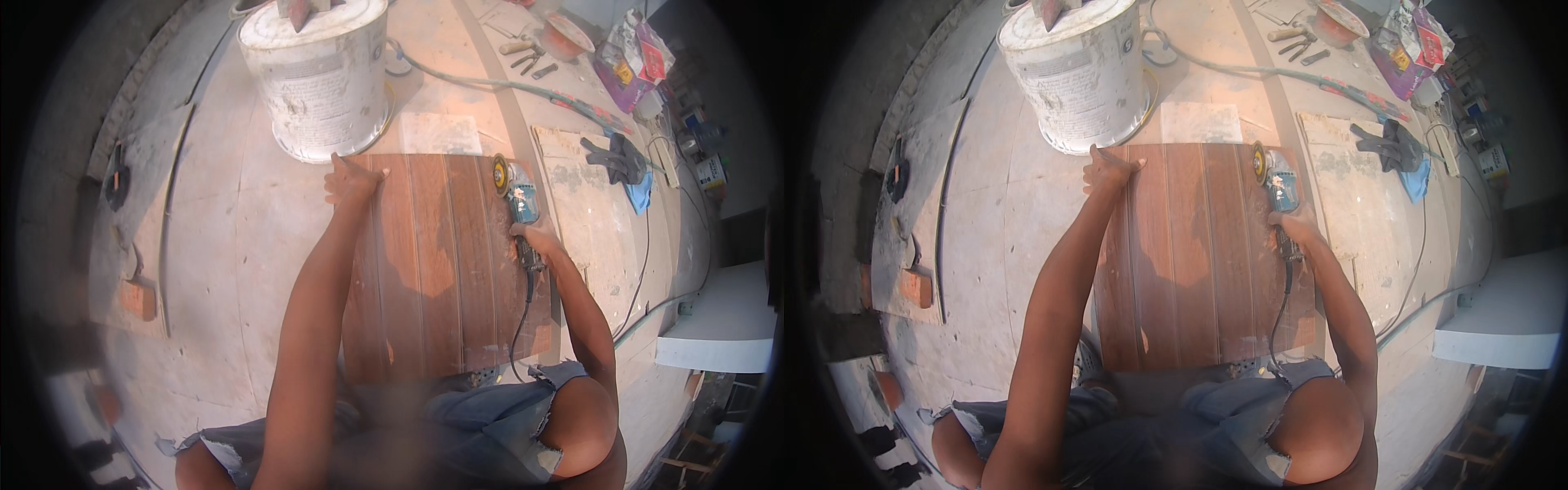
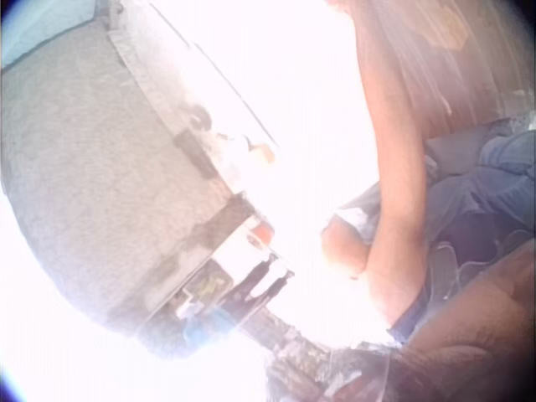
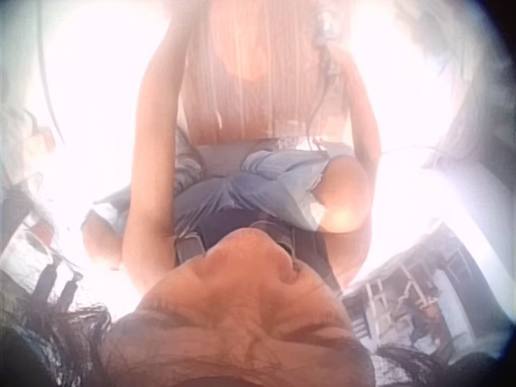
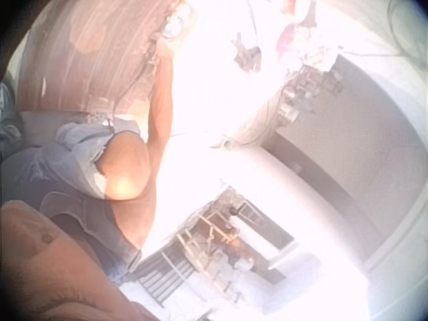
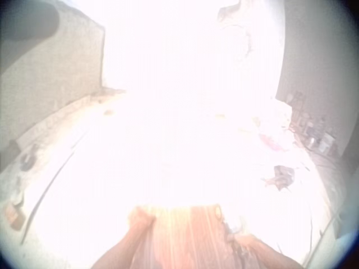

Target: The person uses an angle grinder to grind the surface of a terracotta-colored tile. They hold the tile steady with one hand while operating the grinder with the other, moving the tool across the surface to create a textured finish.

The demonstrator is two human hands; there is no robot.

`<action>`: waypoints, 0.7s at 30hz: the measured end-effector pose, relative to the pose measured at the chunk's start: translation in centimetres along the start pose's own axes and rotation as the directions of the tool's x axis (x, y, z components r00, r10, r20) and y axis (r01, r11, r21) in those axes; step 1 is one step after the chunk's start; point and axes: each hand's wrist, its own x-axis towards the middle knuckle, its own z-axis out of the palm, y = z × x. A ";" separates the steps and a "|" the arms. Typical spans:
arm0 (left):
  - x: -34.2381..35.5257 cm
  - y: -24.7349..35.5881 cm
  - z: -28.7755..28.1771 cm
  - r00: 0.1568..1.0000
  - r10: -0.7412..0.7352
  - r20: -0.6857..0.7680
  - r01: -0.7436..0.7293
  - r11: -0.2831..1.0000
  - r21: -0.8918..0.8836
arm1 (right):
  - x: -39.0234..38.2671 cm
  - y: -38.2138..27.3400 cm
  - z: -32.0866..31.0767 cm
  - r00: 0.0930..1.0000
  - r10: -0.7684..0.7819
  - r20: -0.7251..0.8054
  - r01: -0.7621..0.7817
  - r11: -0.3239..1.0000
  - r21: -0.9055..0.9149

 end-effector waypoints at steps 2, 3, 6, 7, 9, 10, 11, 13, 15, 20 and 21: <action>-0.1 0.0 0.0 1.000 0.001 0.009 -0.001 1.000 0.003 | -0.1 -0.1 -0.2 1.000 0.003 -0.006 -0.003 1.000 -0.003; -0.3 0.1 0.0 1.000 0.005 0.007 -0.005 1.000 0.000 | 0.0 0.0 -0.2 1.000 0.007 -0.008 -0.007 1.000 -0.001; -0.4 0.1 0.0 1.000 0.011 0.005 -0.011 1.000 -0.007 | 0.1 0.3 -0.2 1.000 0.008 -0.009 -0.008 1.000 0.019; -0.2 0.0 0.0 1.000 0.008 0.006 -0.008 1.000 -0.009 | 0.1 0.3 0.0 1.000 0.002 -0.006 -0.002 0.999 0.035; 0.1 -0.1 -0.1 1.000 0.005 0.008 -0.005 1.000 -0.009 | 0.2 0.5 0.2 1.000 -0.008 -0.006 0.008 0.999 0.051; 0.1 -0.1 -0.1 1.000 0.004 0.009 -0.004 1.000 -0.008 | 0.2 0.7 0.3 1.000 -0.013 -0.006 0.013 0.998 0.062; 0.1 -0.1 -0.1 1.000 0.003 0.009 -0.003 1.000 -0.006 | 0.3 0.8 0.4 1.000 -0.019 -0.009 0.020 0.997 0.068; -0.1 -0.1 0.0 1.000 0.005 0.017 -0.005 1.000 -0.011 | 0.5 1.3 0.5 1.000 -0.022 -0.022 0.023 0.998 0.065; -0.2 0.0 0.1 1.000 0.008 0.017 -0.008 1.000 -0.012 | 0.7 1.8 0.6 0.999 -0.034 -0.037 0.037 0.996 0.075; -0.3 -0.4 0.3 1.000 0.027 -0.006 -0.027 1.000 -0.008 | 0.9 0.6 0.2 0.997 -0.053 -0.062 0.056 0.996 0.062; -0.3 -0.5 0.3 1.000 0.021 -0.007 -0.021 1.000 -0.005 | 0.7 -0.4 -0.1 0.995 -0.063 -0.072 0.066 0.997 0.046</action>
